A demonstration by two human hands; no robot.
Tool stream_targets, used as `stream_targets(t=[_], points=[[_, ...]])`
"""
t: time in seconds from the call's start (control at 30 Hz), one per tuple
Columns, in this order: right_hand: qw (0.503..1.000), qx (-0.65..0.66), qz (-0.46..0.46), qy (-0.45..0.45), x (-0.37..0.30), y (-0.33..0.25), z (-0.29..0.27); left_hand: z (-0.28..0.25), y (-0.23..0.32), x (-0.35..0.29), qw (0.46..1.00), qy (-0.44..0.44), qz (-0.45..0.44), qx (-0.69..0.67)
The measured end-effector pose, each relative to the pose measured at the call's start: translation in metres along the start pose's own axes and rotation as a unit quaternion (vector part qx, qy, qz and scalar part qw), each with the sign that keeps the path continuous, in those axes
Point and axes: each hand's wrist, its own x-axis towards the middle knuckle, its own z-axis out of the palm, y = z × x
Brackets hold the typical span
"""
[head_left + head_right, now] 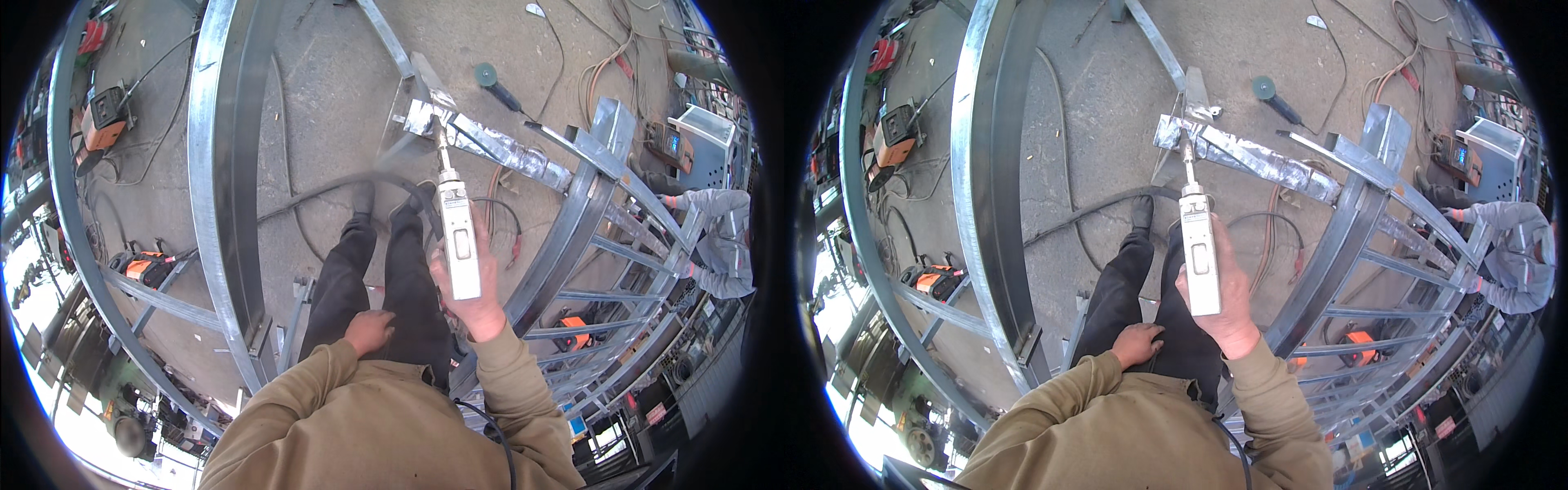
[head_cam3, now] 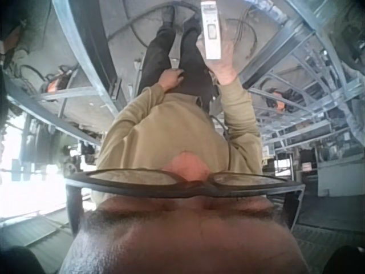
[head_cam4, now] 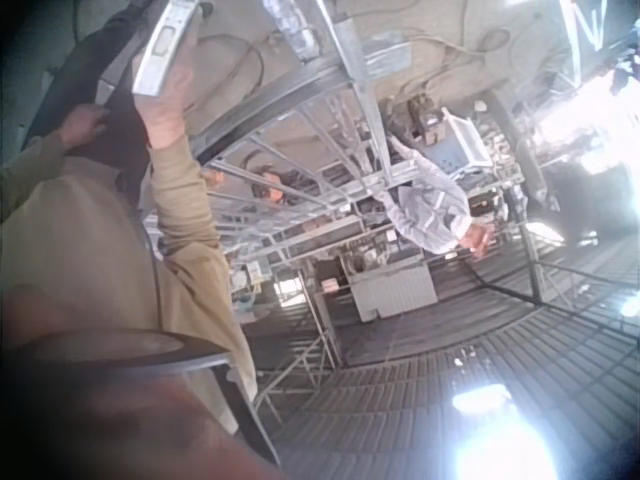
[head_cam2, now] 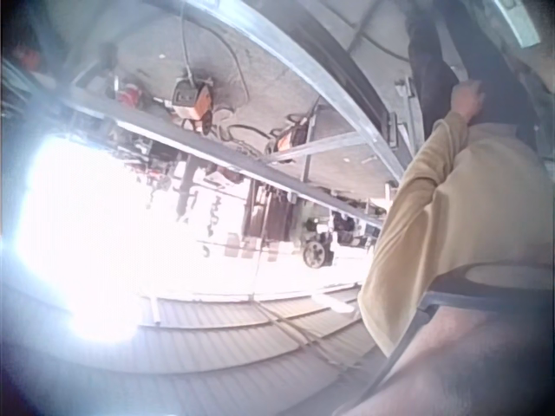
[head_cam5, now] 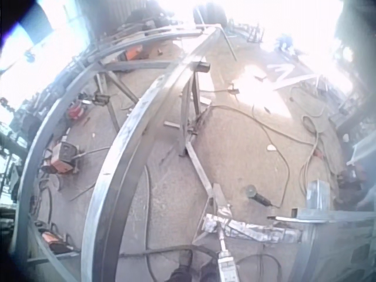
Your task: The person welds multiple joints on a large metal frame using a handheld welding torch. They reposition the frame and move around the workshop to access different sections, then continue welding additional joints.
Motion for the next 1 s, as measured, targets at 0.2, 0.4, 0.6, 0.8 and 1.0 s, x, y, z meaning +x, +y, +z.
stream_targets(t=[0.2,0.4,0.6,0.8,1.0], points=[[0.999,0.038,0.023,-0.006,0.0,0.0,-0.003,-0.001,0.003,0.002,0.999,0.046,0.017,0.005],[0.994,0.087,0.058,-0.024,0.005,-0.009,-0.016,0.001,0.001,0.001,0.999,0.043,0.006,0.008],[0.997,0.059,0.046,-0.014,0.008,-0.021,-0.02,0.005,-0.004,0.001,0.999,0.032,-0.004,0.016],[0.996,0.06,0.059,-0.021,0.006,-0.02,-0.014,-0.025,0.023,0.009,0.999,0.025,-0.023,-0.006],[0.998,0.059,0.037,-0.001,-0.013,-0.014,-0.027,-0.139,0.091,0.009,0.961,0.252,0.055,-0.097]])
